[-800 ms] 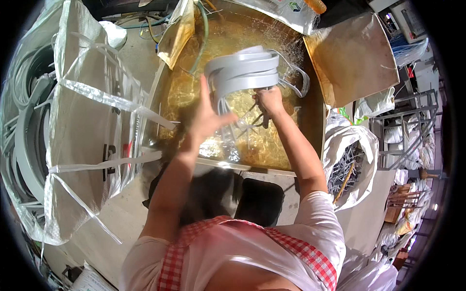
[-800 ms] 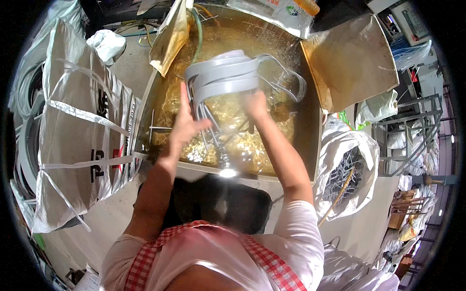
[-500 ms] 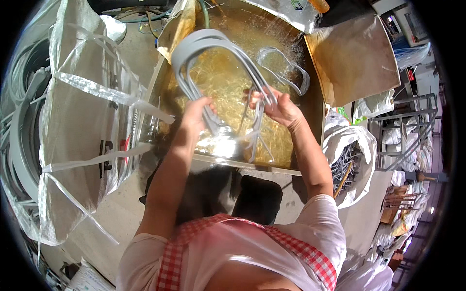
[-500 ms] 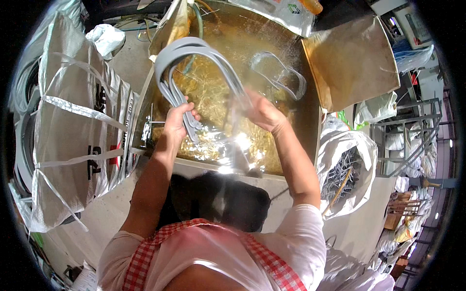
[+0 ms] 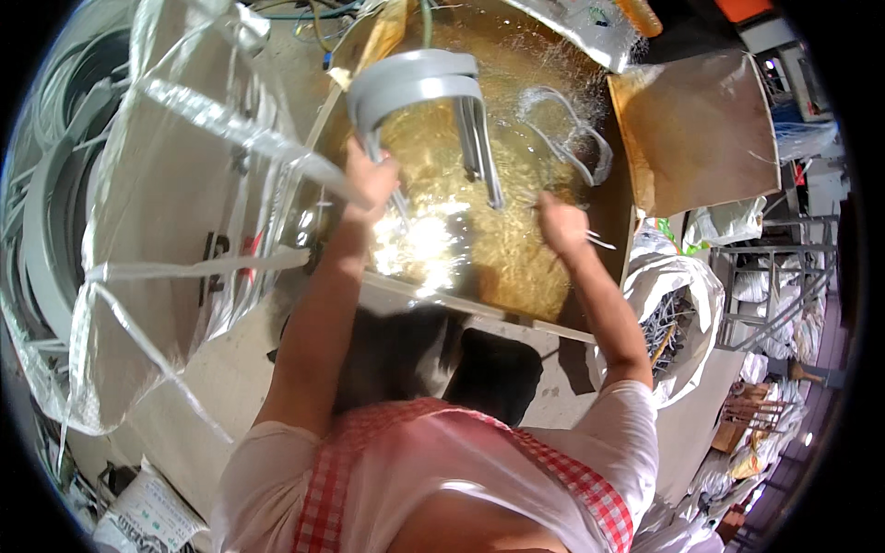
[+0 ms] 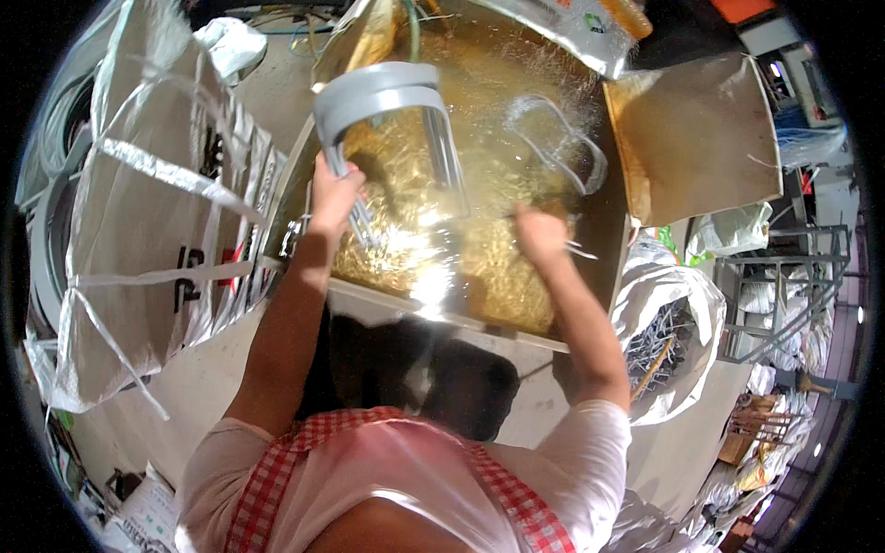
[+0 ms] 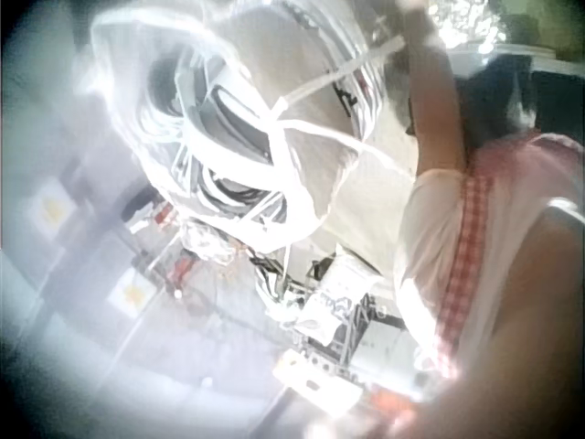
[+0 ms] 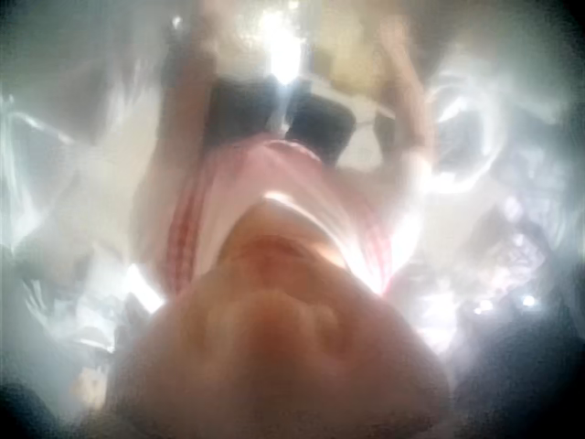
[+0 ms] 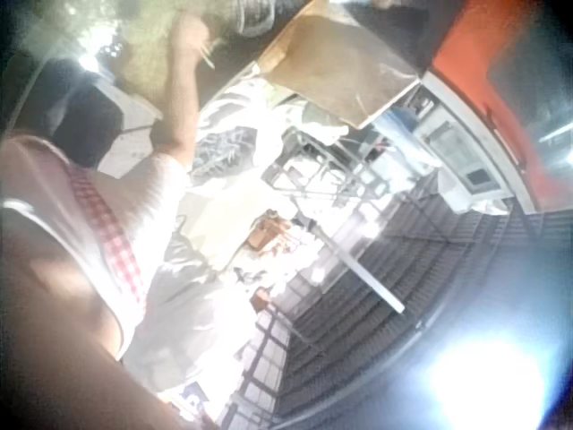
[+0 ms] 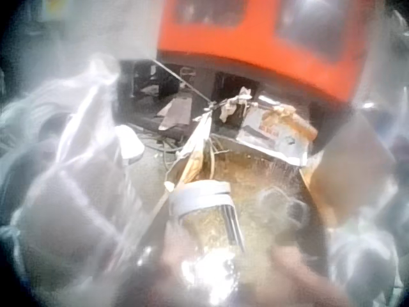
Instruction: The person rinses plastic parts in a tub of liquid, places them in a large white bag, and then ties a smaller white bag closed with a string.
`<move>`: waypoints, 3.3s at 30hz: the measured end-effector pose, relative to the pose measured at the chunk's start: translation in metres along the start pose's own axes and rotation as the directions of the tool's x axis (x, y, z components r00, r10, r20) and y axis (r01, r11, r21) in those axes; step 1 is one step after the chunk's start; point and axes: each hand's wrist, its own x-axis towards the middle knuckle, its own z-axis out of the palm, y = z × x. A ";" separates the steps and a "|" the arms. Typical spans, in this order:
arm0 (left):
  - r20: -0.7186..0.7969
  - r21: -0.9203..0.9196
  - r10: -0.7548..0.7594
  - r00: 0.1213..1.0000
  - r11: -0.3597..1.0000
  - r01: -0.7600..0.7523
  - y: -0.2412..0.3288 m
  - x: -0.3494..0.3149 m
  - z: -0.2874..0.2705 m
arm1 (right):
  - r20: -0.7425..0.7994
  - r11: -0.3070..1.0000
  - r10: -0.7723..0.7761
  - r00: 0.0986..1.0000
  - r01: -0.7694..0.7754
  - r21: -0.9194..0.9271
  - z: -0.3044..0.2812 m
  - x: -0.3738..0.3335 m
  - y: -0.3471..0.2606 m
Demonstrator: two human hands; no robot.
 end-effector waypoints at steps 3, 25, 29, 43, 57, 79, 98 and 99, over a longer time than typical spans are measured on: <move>-0.078 0.575 0.382 0.921 0.772 -0.272 -0.003 -0.012 0.014 | -0.177 0.941 0.332 0.926 -0.314 0.123 0.008 -0.014 0.022; 0.847 0.514 -0.120 0.519 0.436 -0.738 -0.072 -0.130 0.072 | 0.181 0.780 -0.618 0.765 0.567 0.266 0.073 0.126 -0.255; 0.866 0.484 -0.160 0.475 0.506 -0.713 -0.057 -0.141 0.057 | 0.435 0.831 -0.548 0.715 0.527 0.181 0.087 0.124 -0.291; 0.831 0.462 -0.447 0.330 0.226 -0.857 -0.061 -0.124 0.043 | -0.635 0.647 0.233 0.737 0.370 0.667 -0.054 -0.036 -0.090; 0.836 0.467 -0.446 0.320 0.269 -0.842 -0.050 -0.115 0.011 | -0.224 0.370 0.907 0.356 -0.929 0.021 -0.030 -0.318 0.177; 0.604 0.407 0.263 0.752 0.710 -0.575 0.057 -0.201 -0.120 | 0.201 0.772 0.394 0.897 -0.442 0.456 0.103 -0.299 -0.021; 0.438 0.383 0.232 0.869 0.826 -0.413 0.060 -0.199 -0.158 | 0.249 0.544 0.632 0.734 -0.649 0.532 0.165 -0.379 -0.041; 0.443 0.389 0.216 0.870 0.828 -0.403 0.061 -0.199 -0.145 | 0.174 0.541 0.656 0.734 -0.619 0.569 0.149 -0.370 -0.038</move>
